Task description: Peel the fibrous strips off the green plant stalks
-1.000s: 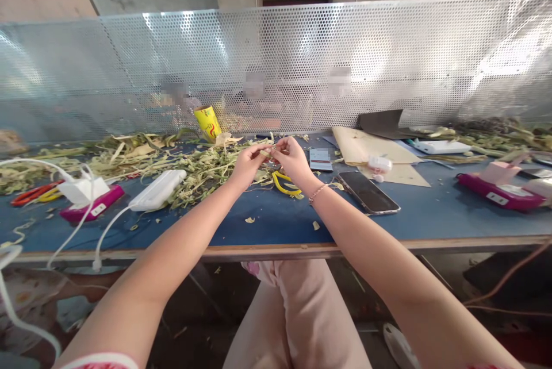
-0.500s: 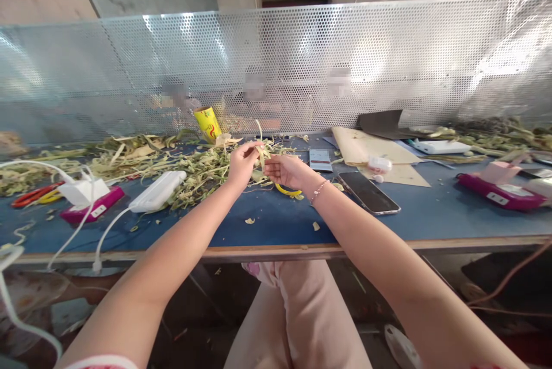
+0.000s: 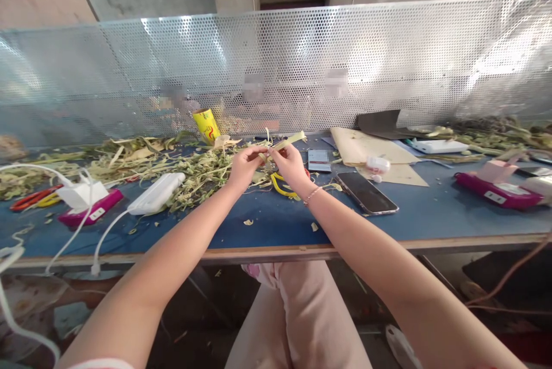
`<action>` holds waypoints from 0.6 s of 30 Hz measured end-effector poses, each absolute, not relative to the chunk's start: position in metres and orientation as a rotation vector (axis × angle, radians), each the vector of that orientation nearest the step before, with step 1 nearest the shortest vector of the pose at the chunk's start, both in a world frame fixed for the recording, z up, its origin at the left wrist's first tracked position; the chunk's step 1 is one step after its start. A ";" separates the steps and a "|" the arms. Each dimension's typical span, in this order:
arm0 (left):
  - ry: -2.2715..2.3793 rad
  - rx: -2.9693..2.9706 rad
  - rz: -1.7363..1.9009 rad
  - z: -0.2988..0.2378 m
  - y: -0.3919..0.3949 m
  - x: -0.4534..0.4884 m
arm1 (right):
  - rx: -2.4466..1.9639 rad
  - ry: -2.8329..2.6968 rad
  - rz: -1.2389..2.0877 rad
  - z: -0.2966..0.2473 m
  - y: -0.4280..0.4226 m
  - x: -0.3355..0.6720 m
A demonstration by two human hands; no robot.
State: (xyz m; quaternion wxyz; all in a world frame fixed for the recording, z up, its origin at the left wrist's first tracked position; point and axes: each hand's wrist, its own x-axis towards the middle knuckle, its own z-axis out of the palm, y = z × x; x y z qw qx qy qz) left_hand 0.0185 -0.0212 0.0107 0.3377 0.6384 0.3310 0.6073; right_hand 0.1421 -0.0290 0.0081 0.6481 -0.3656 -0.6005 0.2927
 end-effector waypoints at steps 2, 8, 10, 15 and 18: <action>0.878 1.711 1.530 0.012 -0.023 0.019 | -0.848 -1.376 0.640 0.008 -0.029 0.144; 0.905 1.947 1.467 0.010 -0.026 0.021 | -0.930 -1.480 0.533 0.015 -0.037 0.146; 0.940 1.932 1.461 0.009 -0.026 0.021 | -0.913 -1.543 0.501 0.017 -0.039 0.147; 0.959 1.775 1.454 0.010 -0.024 0.021 | -0.888 -1.416 0.606 0.017 -0.031 0.152; 0.940 1.757 1.436 0.010 -0.023 0.021 | -0.940 -1.356 0.654 0.014 -0.022 0.155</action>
